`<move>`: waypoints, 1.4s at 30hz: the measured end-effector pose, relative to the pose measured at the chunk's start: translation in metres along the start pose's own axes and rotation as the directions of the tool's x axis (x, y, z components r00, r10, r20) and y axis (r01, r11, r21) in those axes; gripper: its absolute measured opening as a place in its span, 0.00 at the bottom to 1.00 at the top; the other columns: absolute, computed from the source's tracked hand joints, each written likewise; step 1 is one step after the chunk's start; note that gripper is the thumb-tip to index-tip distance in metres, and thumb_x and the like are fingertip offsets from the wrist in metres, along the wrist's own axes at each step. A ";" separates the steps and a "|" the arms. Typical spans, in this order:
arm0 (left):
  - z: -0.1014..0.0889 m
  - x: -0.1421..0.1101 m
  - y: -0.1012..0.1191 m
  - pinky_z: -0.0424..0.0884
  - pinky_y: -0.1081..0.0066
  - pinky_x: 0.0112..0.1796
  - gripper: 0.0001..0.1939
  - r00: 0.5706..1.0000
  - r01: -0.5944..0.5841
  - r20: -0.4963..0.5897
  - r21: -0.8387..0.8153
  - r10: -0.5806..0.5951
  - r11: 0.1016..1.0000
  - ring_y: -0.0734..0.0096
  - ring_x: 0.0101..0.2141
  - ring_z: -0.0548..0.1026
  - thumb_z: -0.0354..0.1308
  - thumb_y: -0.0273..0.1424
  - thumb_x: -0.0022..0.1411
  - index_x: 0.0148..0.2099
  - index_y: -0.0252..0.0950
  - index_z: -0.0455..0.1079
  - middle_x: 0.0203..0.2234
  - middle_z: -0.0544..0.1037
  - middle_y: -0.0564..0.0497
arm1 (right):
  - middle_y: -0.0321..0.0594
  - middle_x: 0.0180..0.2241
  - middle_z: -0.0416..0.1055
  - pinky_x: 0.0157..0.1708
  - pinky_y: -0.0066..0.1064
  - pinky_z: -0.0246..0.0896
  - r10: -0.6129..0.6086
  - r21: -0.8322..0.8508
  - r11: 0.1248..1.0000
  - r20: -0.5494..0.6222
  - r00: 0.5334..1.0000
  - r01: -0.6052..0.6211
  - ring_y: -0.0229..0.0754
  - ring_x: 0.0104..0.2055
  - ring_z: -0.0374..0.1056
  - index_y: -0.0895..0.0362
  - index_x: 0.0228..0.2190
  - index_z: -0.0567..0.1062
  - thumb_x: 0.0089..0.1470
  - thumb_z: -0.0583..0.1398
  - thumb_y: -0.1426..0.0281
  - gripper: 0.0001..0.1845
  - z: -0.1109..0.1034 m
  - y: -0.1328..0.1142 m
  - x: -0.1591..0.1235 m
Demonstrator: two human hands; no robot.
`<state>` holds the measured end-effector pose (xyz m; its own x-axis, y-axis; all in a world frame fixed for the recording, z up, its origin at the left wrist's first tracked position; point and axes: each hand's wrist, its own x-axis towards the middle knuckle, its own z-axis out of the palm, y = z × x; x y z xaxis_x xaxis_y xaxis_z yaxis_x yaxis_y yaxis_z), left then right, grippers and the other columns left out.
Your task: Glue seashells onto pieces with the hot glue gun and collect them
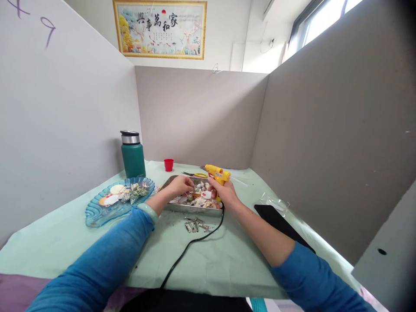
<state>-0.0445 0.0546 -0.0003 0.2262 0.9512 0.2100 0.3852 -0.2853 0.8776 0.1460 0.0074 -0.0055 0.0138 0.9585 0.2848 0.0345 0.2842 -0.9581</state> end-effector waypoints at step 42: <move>0.023 -0.012 0.029 0.69 0.74 0.23 0.11 0.975 -0.172 -0.199 -0.420 0.094 0.891 0.77 0.19 0.70 0.63 0.29 0.46 0.31 0.33 0.64 0.19 0.71 0.56 | 0.35 0.25 0.72 0.19 0.24 0.62 0.015 0.247 0.968 0.098 0.995 -0.039 0.38 0.25 0.71 0.57 0.30 0.70 0.39 0.67 0.65 0.16 0.007 -0.007 -0.005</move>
<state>-0.0154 0.0321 0.0124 0.0789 0.9243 0.3734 -0.0711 -0.3684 0.9269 0.1386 0.0002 -0.0001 -0.0842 0.9603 0.2660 -0.2144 0.2432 -0.9460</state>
